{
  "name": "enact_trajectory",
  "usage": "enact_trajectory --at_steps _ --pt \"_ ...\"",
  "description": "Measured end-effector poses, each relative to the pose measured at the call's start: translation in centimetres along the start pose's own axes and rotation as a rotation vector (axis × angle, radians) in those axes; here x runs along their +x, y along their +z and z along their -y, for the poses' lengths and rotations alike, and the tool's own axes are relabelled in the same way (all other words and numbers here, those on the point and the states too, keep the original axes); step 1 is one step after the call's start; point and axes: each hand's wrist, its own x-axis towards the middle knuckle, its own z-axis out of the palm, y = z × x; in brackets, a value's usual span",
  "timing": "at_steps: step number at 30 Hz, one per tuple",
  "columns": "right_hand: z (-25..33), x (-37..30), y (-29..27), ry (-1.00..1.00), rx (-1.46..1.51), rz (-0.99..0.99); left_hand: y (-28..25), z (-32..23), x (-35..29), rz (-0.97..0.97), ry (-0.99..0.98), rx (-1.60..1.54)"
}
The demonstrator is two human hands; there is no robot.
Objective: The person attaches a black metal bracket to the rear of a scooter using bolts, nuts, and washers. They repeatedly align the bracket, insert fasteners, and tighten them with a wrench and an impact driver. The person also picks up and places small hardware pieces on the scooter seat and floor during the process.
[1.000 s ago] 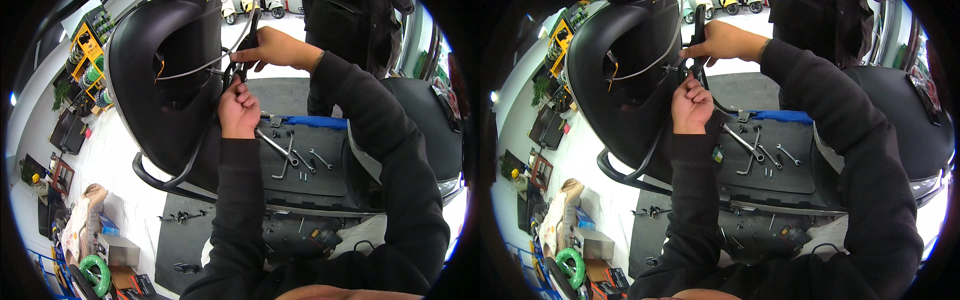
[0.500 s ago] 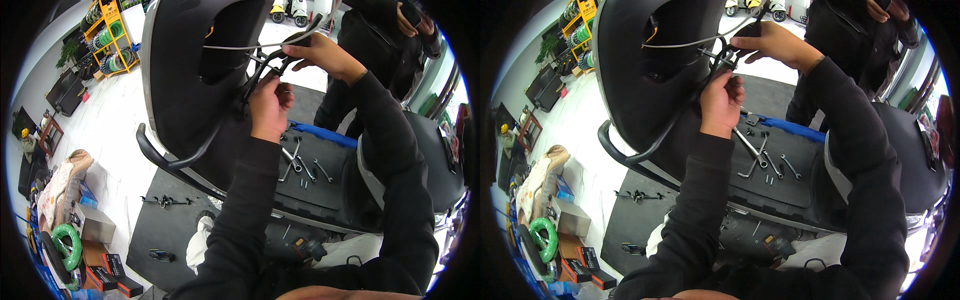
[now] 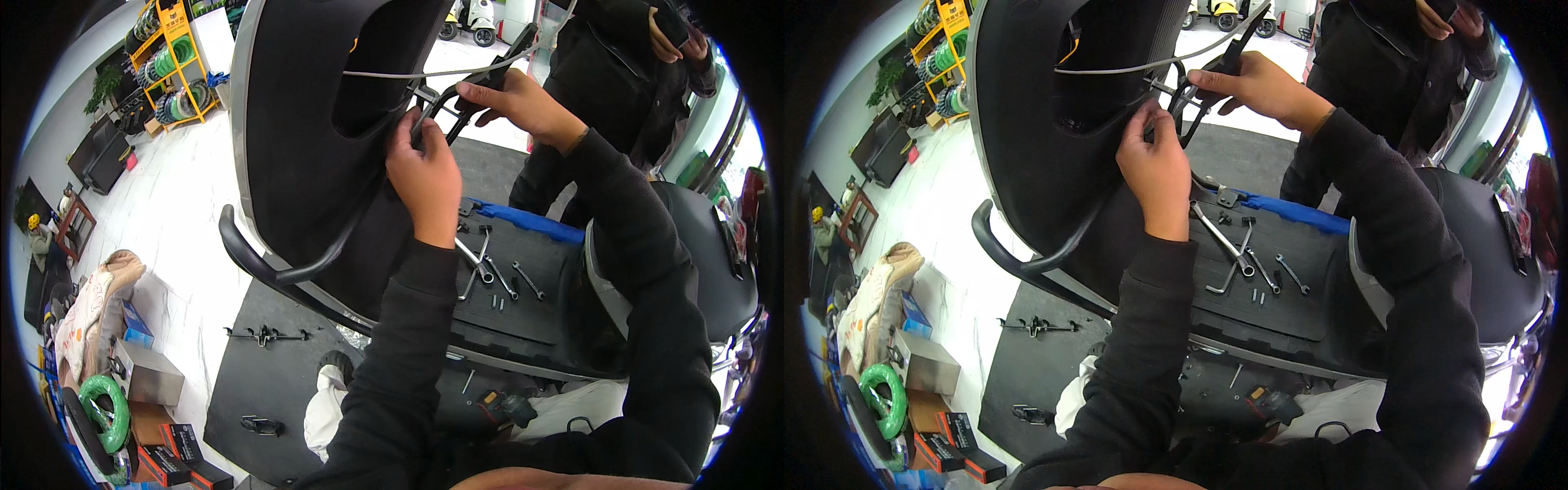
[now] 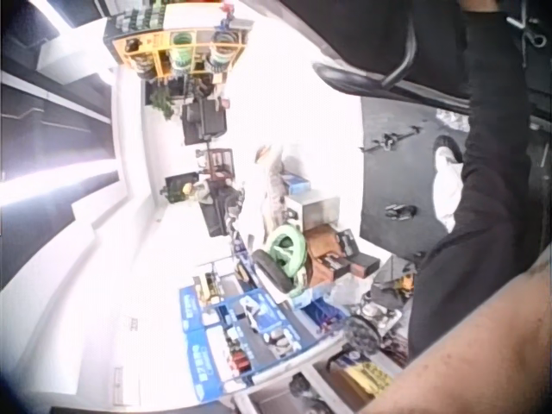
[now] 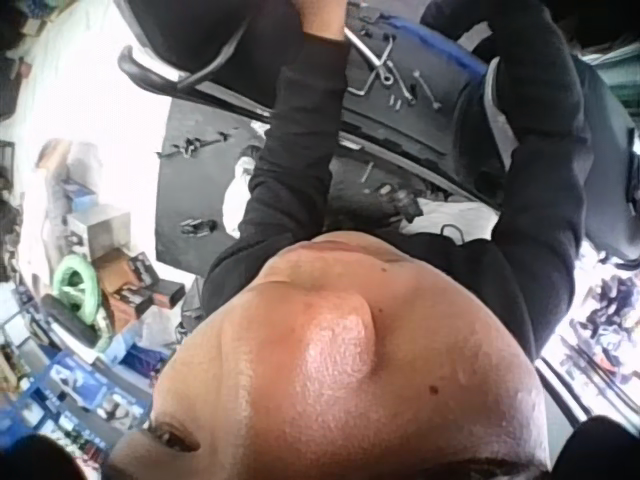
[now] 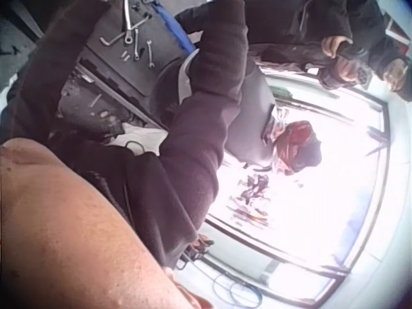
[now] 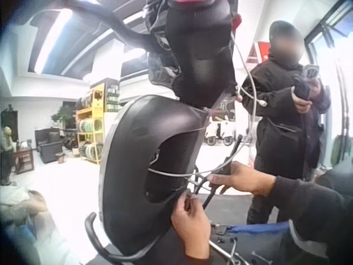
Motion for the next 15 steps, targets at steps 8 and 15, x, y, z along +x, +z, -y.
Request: enact_trajectory --at_steps 8,15 --pt "0.9 -0.1 0.3 -0.024 -0.016 -0.051 -0.1 0.3 3.6 0.297 -0.459 -0.317" --pt "1.1 -0.3 0.3 0.004 -0.006 -0.053 1.4 0.2 3.4 0.205 -0.440 -0.487"
